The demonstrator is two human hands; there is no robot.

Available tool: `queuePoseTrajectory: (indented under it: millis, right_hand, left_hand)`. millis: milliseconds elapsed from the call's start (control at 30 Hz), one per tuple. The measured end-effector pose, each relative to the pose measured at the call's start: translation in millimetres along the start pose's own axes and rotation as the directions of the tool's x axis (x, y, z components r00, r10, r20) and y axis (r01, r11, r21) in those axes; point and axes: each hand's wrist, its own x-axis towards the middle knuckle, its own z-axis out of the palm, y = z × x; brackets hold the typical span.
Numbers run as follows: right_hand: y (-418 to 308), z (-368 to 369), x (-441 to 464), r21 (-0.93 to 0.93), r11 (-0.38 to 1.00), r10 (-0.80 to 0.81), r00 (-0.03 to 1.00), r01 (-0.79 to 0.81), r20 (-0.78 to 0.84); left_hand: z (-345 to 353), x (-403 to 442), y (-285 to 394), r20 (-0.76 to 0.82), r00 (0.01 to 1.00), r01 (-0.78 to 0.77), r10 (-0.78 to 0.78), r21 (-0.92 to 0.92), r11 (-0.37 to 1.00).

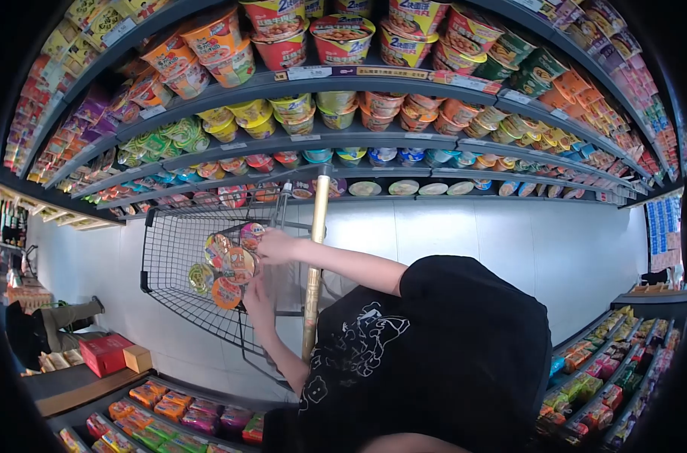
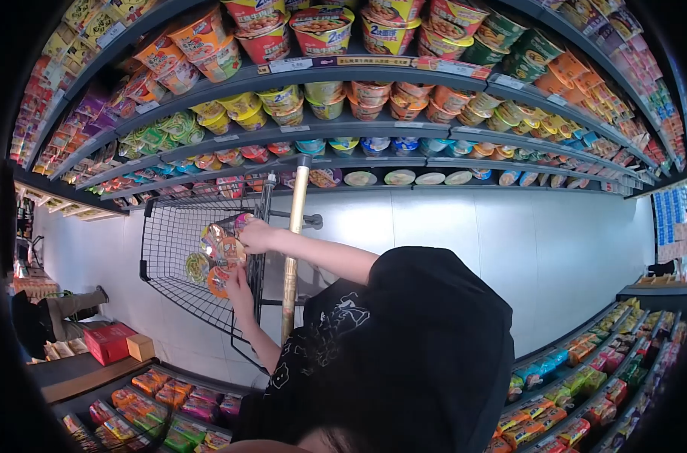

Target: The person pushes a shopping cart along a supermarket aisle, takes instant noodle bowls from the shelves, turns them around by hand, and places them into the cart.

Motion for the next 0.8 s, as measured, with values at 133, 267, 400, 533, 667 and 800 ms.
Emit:
queuePoseTrajectory:
  millis: [133,267,400,533,667,800]
  right_hand:
    - [3.5,-6.2,-29.8,0.039,0.999,0.008,0.999,-0.007,-0.038]
    - [1.6,-19.3,-62.3,0.066,0.997,0.047,0.999,-0.046,-0.011]
    - [5.8,-22.5,-89.2,0.078,0.995,0.058,0.998,-0.056,-0.020]
    - [8.0,-23.9,-115.3,0.085,0.995,0.061,0.998,-0.058,-0.022]
    - [7.1,-22.6,-140.3,0.099,0.988,0.125,0.991,-0.121,-0.043]
    - [6.3,-24.1,-158.0,0.081,0.983,0.166,0.986,-0.164,-0.021]
  left_hand:
    - [22.0,-20.4,28.1,-0.022,0.989,-0.147,0.145,-0.115,0.982]
    - [42.0,-42.7,42.8,0.054,0.995,-0.077,0.079,-0.037,0.996]
    - [58.2,-62.7,58.6,0.177,0.982,-0.076,0.069,0.031,0.997]
    - [78.0,-78.4,60.8,0.178,0.983,0.025,-0.034,0.055,0.998]
    - [94.5,-93.0,62.0,0.187,0.982,-0.016,0.021,-0.030,0.999]
    - [103.9,-105.2,72.6,0.171,0.984,-0.039,0.042,-0.021,0.999]
